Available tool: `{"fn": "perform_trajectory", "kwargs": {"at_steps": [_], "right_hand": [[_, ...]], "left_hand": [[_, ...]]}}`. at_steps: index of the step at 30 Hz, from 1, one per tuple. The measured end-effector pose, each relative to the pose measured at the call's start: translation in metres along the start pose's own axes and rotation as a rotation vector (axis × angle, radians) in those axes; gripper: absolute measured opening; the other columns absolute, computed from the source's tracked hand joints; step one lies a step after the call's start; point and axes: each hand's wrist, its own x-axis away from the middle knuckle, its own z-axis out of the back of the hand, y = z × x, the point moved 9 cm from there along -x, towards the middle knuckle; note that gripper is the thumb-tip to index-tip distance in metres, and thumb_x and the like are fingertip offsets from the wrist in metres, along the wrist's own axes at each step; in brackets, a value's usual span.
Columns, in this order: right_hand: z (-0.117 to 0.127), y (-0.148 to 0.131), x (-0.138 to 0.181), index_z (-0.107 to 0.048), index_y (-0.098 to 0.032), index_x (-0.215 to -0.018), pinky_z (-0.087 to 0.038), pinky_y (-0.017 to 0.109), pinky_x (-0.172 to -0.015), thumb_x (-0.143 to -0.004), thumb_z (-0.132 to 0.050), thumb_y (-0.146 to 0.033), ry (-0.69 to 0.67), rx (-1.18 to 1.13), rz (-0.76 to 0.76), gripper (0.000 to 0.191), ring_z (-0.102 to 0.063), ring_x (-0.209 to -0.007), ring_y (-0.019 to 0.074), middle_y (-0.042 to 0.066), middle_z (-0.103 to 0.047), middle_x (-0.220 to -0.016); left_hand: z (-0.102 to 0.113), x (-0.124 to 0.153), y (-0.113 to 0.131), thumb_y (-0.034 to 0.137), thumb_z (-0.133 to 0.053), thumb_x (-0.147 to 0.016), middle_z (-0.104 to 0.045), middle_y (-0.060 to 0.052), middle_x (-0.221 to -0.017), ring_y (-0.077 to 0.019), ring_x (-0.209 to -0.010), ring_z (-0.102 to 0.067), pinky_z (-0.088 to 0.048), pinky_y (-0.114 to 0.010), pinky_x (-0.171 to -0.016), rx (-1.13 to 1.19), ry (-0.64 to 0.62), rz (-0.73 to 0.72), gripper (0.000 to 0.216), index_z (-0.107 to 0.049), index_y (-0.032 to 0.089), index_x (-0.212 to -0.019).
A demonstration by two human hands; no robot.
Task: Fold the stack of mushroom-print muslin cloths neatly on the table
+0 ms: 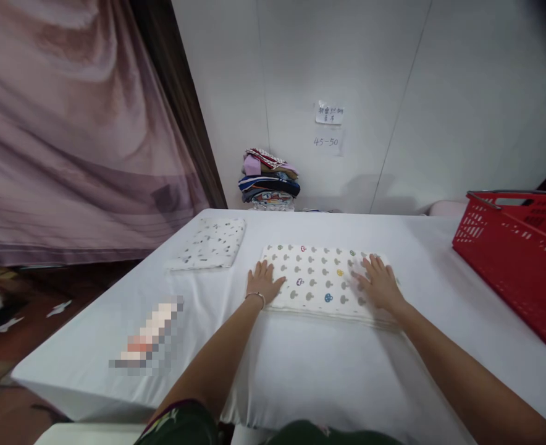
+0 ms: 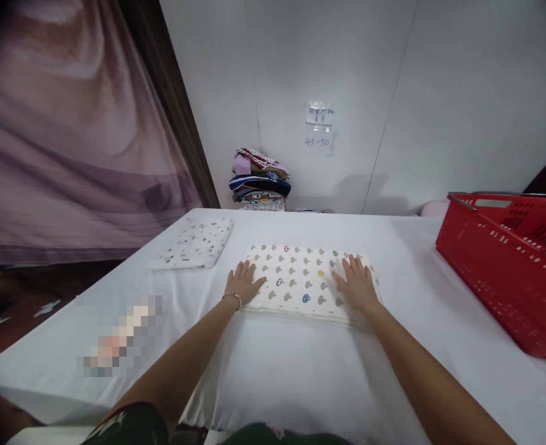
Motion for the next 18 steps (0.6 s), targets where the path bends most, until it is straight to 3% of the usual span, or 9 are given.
{"fn": "perform_trajectory", "kwargs": {"at_steps": [4, 8, 11, 15, 18], "right_hand": [[-0.020, 0.017, -0.023, -0.034, -0.013, -0.139, -0.019, 0.047, -0.108, -0.091, -0.027, -0.048, -0.043, 0.011, -0.066, 0.060, -0.017, -0.138, 0.0270, 0.014, -0.024, -0.149], [-0.044, 0.041, -0.025, -0.041, -0.012, -0.134, -0.021, 0.047, -0.106, -0.090, -0.028, -0.051, -0.092, 0.040, -0.136, 0.061, -0.024, -0.135, 0.0287, 0.015, -0.029, -0.147], [-0.047, 0.045, -0.023, -0.041, -0.012, -0.135, -0.020, 0.046, -0.106, -0.090, -0.028, -0.050, -0.086, 0.050, -0.129, 0.060, -0.023, -0.135, 0.0283, 0.015, -0.030, -0.147], [-0.042, 0.035, -0.026, -0.040, -0.011, -0.136, -0.019, 0.048, -0.107, -0.090, -0.028, -0.050, -0.116, 0.016, -0.140, 0.061, -0.021, -0.136, 0.0296, 0.016, -0.029, -0.147], [-0.028, 0.005, -0.042, -0.036, -0.013, -0.139, -0.014, 0.048, -0.109, -0.091, -0.027, -0.050, -0.075, -0.028, -0.076, 0.061, -0.014, -0.138, 0.0276, 0.014, -0.022, -0.150]], "left_hand": [[-0.001, 0.000, -0.001, 0.067, -0.017, -0.083, -0.012, -0.007, -0.153, -0.0294, -0.140, -0.005, -0.013, -0.054, -0.110, 0.002, 0.006, -0.001, 0.077, -0.029, 0.020, -0.143], [-0.003, -0.001, -0.004, 0.067, -0.020, -0.083, -0.013, -0.007, -0.153, -0.0291, -0.140, -0.006, -0.015, -0.054, -0.109, -0.016, 0.028, 0.004, 0.076, -0.030, 0.021, -0.143], [-0.003, -0.004, -0.009, 0.067, -0.023, -0.083, -0.015, -0.006, -0.152, -0.0292, -0.140, -0.008, -0.015, -0.055, -0.109, -0.023, 0.014, 0.017, 0.074, -0.031, 0.022, -0.142], [0.009, -0.018, 0.001, 0.067, -0.025, -0.083, -0.020, -0.008, -0.151, -0.0309, -0.139, -0.011, -0.013, -0.057, -0.108, -0.015, -0.016, 0.047, 0.073, -0.034, 0.023, -0.140], [0.025, -0.040, 0.039, 0.067, -0.026, -0.083, -0.019, -0.009, -0.151, -0.0311, -0.140, -0.009, -0.009, -0.056, -0.109, -0.028, 0.049, -0.089, 0.074, -0.035, 0.020, -0.140]]}}
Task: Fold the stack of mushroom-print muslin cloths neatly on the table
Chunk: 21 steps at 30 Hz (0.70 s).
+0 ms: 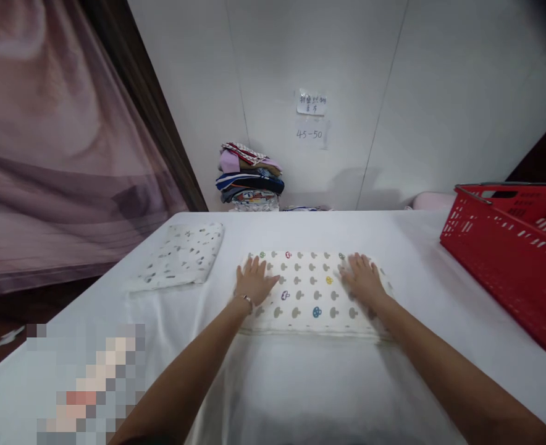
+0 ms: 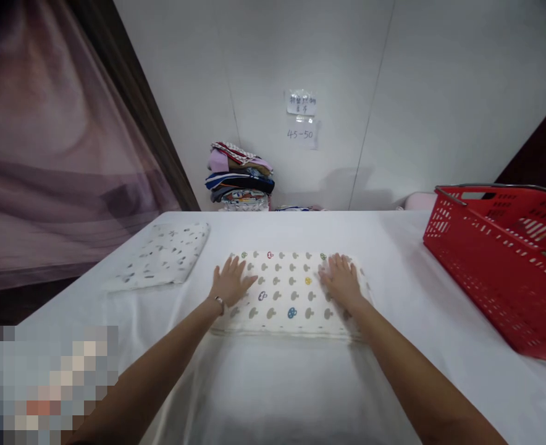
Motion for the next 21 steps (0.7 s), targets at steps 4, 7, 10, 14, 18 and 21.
{"fn": "perform_trajectory", "kwargs": {"at_steps": [4, 7, 10, 14, 18, 21], "right_hand": [[0.001, -0.044, -0.023, -0.031, -0.016, -0.141, -0.010, 0.048, -0.110, -0.091, -0.024, -0.055, -0.036, -0.053, 0.146, 0.064, -0.009, -0.140, 0.0248, 0.011, -0.018, -0.151], [-0.016, -0.040, -0.035, -0.030, -0.017, -0.142, -0.008, 0.049, -0.110, -0.090, -0.025, -0.057, -0.117, -0.034, 0.119, 0.065, -0.010, -0.139, 0.0252, 0.010, -0.019, -0.151], [-0.030, -0.020, -0.039, -0.029, -0.018, -0.142, -0.009, 0.050, -0.109, -0.090, -0.025, -0.057, -0.150, -0.008, 0.045, 0.065, -0.012, -0.139, 0.0256, 0.010, -0.020, -0.151], [-0.033, -0.016, -0.038, -0.029, -0.020, -0.142, -0.007, 0.050, -0.109, -0.090, -0.024, -0.058, -0.141, -0.007, 0.047, 0.066, -0.011, -0.139, 0.0250, 0.008, -0.020, -0.151], [-0.027, -0.019, -0.041, -0.029, -0.020, -0.142, -0.006, 0.048, -0.109, -0.090, -0.022, -0.058, -0.180, -0.060, 0.050, 0.065, -0.010, -0.139, 0.0240, 0.008, -0.019, -0.151], [-0.022, -0.007, -0.041, -0.025, -0.022, -0.144, -0.007, 0.045, -0.109, -0.090, -0.019, -0.059, -0.237, -0.130, 0.044, 0.066, -0.008, -0.140, 0.0231, 0.008, -0.016, -0.152]], "left_hand": [[-0.004, -0.036, 0.030, 0.064, -0.029, -0.084, -0.019, -0.008, -0.151, -0.0308, -0.140, -0.010, -0.006, -0.056, -0.110, 0.008, 0.026, -0.171, 0.069, -0.037, 0.023, -0.139], [-0.021, -0.052, 0.009, 0.066, -0.026, -0.083, -0.020, -0.008, -0.151, -0.0310, -0.139, -0.011, -0.005, -0.056, -0.110, 0.029, -0.010, -0.072, 0.072, -0.035, 0.024, -0.140], [-0.034, -0.056, -0.010, 0.070, -0.021, -0.081, -0.019, -0.007, -0.152, -0.0299, -0.140, -0.010, -0.004, -0.053, -0.111, 0.051, -0.038, -0.006, 0.077, -0.030, 0.024, -0.142], [-0.036, -0.057, -0.014, 0.072, -0.019, -0.080, -0.018, -0.006, -0.152, -0.0301, -0.140, -0.009, -0.004, -0.053, -0.112, 0.031, -0.044, 0.000, 0.080, -0.028, 0.023, -0.143], [-0.034, -0.060, -0.012, 0.072, -0.018, -0.080, -0.019, -0.006, -0.152, -0.0299, -0.140, -0.009, -0.005, -0.053, -0.112, -0.004, -0.044, 0.007, 0.082, -0.028, 0.021, -0.144], [-0.036, -0.062, -0.014, 0.072, -0.017, -0.080, -0.019, -0.005, -0.152, -0.0296, -0.140, -0.009, -0.006, -0.054, -0.111, -0.017, -0.041, 0.011, 0.081, -0.028, 0.022, -0.143]]}}
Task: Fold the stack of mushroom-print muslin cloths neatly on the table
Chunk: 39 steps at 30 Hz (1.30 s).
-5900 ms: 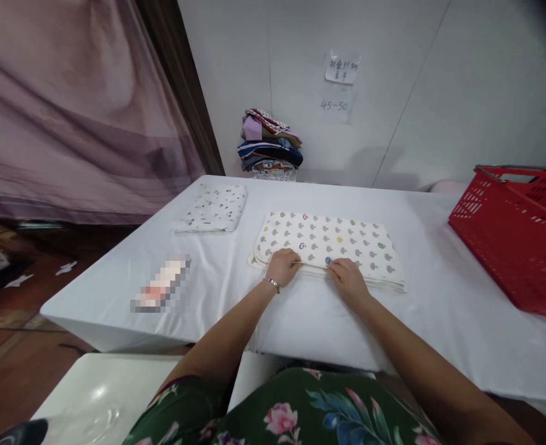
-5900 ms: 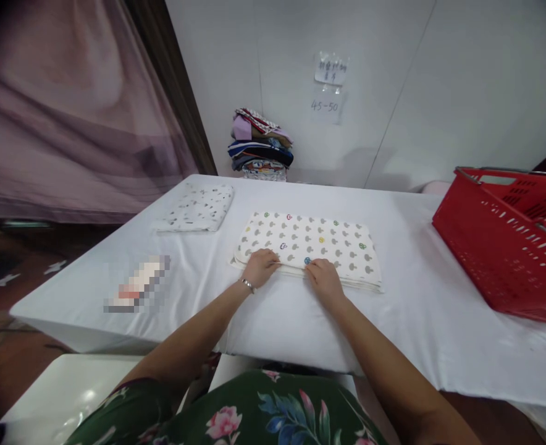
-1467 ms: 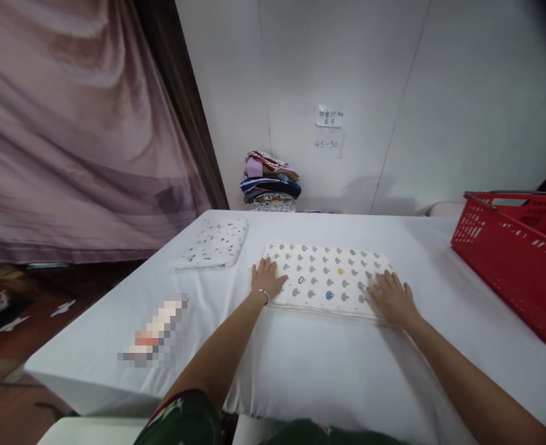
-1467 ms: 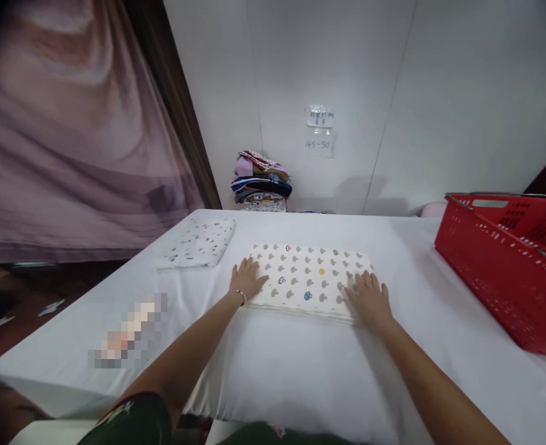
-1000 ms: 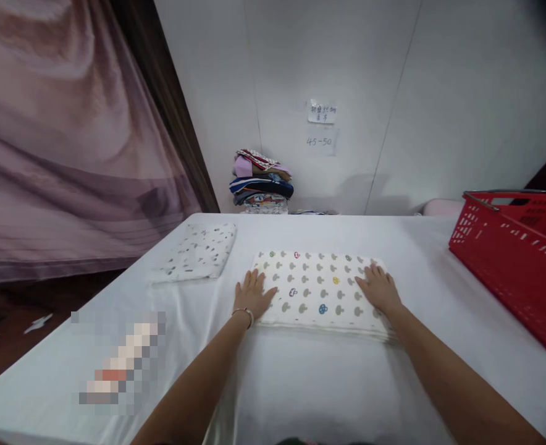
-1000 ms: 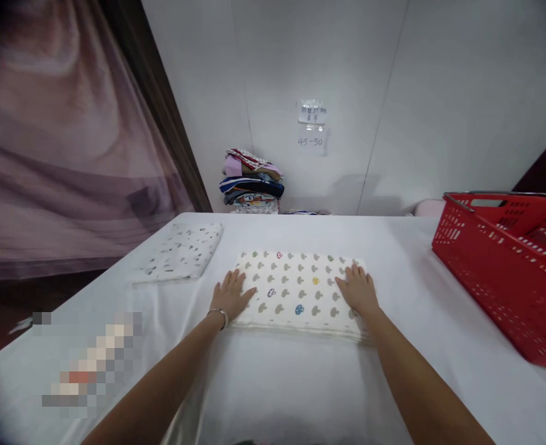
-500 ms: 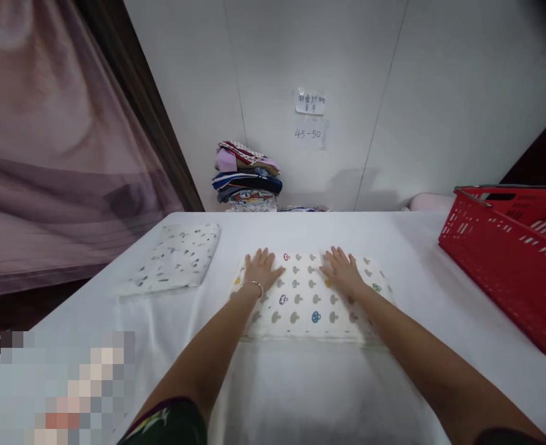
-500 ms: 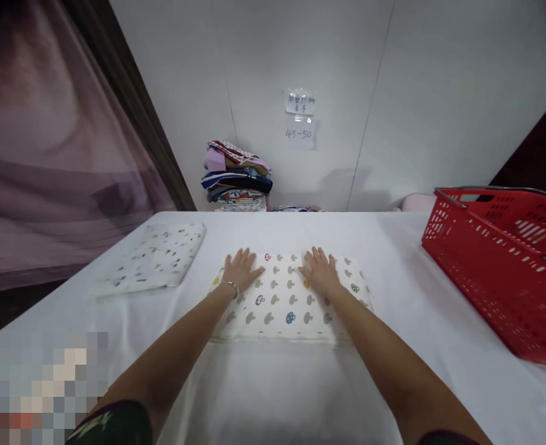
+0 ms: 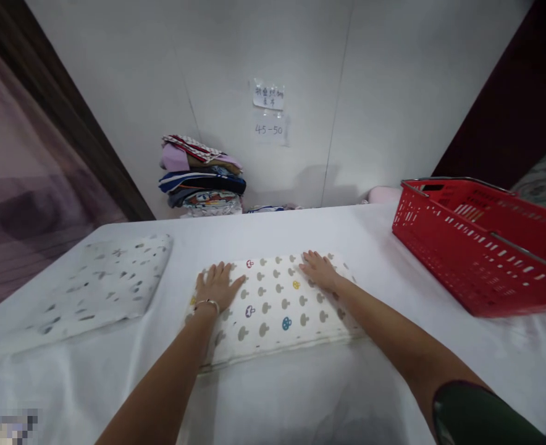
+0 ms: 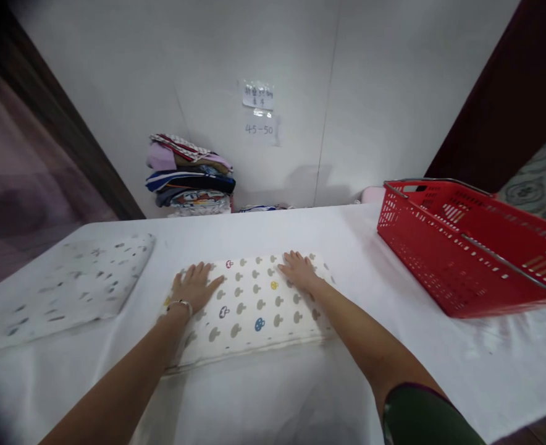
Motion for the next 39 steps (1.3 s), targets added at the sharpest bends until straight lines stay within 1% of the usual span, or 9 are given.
{"fn": "perform_trajectory", "kwargs": {"at_steps": [6, 12, 15, 18, 22, 24, 28, 33, 39], "right_hand": [[0.011, 0.050, 0.013, -0.026, -0.018, -0.143, -0.009, 0.048, -0.108, -0.091, -0.022, -0.057, 0.088, 0.108, -0.150, 0.066, -0.008, -0.139, 0.0251, 0.010, -0.016, -0.152], [0.005, 0.054, 0.013, -0.030, -0.016, -0.142, -0.010, 0.052, -0.108, -0.091, -0.023, -0.055, 0.068, 0.123, -0.166, 0.065, -0.011, -0.139, 0.0270, 0.012, -0.019, -0.151], [0.018, 0.019, 0.008, -0.030, -0.014, -0.142, -0.004, 0.052, -0.109, -0.090, -0.023, -0.056, 0.118, 0.146, -0.067, 0.067, -0.007, -0.139, 0.0272, 0.013, -0.016, -0.152], [0.025, -0.052, 0.003, -0.025, -0.014, -0.144, 0.000, 0.047, -0.110, -0.090, -0.019, -0.059, 0.146, 0.128, 0.178, 0.071, -0.002, -0.140, 0.0233, 0.009, -0.011, -0.153], [0.009, -0.126, -0.008, -0.021, -0.016, -0.146, 0.003, 0.044, -0.111, -0.088, -0.015, -0.063, 0.095, 0.049, 0.370, 0.075, 0.000, -0.140, 0.0208, 0.007, -0.009, -0.153], [-0.011, -0.136, -0.015, -0.021, -0.015, -0.145, 0.003, 0.045, -0.111, -0.088, -0.015, -0.063, 0.025, 0.026, 0.364, 0.075, -0.001, -0.140, 0.0218, 0.007, -0.011, -0.153], [-0.041, -0.128, -0.024, -0.022, -0.016, -0.145, 0.001, 0.046, -0.111, -0.088, -0.016, -0.062, -0.058, 0.021, 0.331, 0.074, -0.005, -0.140, 0.0230, 0.007, -0.013, -0.153], [-0.038, -0.128, -0.027, -0.023, -0.015, -0.145, -0.002, 0.047, -0.111, -0.088, -0.017, -0.062, -0.095, 0.043, 0.293, 0.074, -0.006, -0.140, 0.0237, 0.008, -0.014, -0.152], [-0.035, -0.177, -0.023, -0.021, -0.014, -0.145, 0.000, 0.045, -0.111, -0.089, -0.016, -0.060, 0.023, 0.069, 0.422, 0.073, -0.002, -0.140, 0.0215, 0.009, -0.011, -0.153]], "left_hand": [[0.000, -0.002, 0.000, 0.072, -0.019, -0.079, -0.019, -0.005, -0.152, -0.0300, -0.140, -0.010, -0.006, -0.055, -0.111, -0.015, 0.004, 0.003, 0.082, -0.028, 0.021, -0.144], [0.005, 0.004, 0.005, 0.070, -0.020, -0.081, -0.021, -0.005, -0.151, -0.0285, -0.139, -0.012, -0.006, -0.053, -0.111, -0.020, 0.003, 0.020, 0.080, -0.029, 0.020, -0.143], [0.004, 0.005, 0.004, 0.070, -0.020, -0.081, -0.022, -0.005, -0.151, -0.0286, -0.139, -0.012, -0.007, -0.053, -0.111, -0.019, 0.021, 0.020, 0.079, -0.030, 0.021, -0.143], [0.003, 0.005, 0.004, 0.070, -0.020, -0.081, -0.023, -0.005, -0.151, -0.0291, -0.139, -0.013, -0.007, -0.053, -0.111, -0.024, 0.038, 0.018, 0.078, -0.030, 0.022, -0.142], [0.002, 0.006, 0.004, 0.070, -0.019, -0.082, -0.023, -0.006, -0.151, -0.0289, -0.139, -0.014, -0.007, -0.053, -0.111, -0.031, 0.029, 0.020, 0.078, -0.029, 0.022, -0.143], [0.001, 0.007, 0.004, 0.070, -0.018, -0.081, -0.022, -0.005, -0.151, -0.0287, -0.139, -0.014, -0.007, -0.052, -0.111, -0.035, 0.026, 0.017, 0.079, -0.028, 0.022, -0.143], [-0.002, 0.007, 0.003, 0.071, -0.016, -0.081, -0.021, -0.004, -0.151, -0.0282, -0.140, -0.012, -0.006, -0.052, -0.112, -0.029, 0.029, 0.016, 0.079, -0.027, 0.023, -0.143], [-0.002, 0.008, 0.004, 0.072, -0.014, -0.081, -0.021, -0.005, -0.151, -0.0275, -0.140, -0.012, -0.004, -0.052, -0.112, -0.016, 0.042, 0.006, 0.081, -0.029, 0.022, -0.143], [-0.003, 0.009, 0.005, 0.067, -0.016, -0.083, -0.020, -0.005, -0.152, -0.0264, -0.140, -0.010, -0.002, -0.052, -0.112, 0.000, 0.026, 0.006, 0.077, -0.027, 0.022, -0.144]]}}
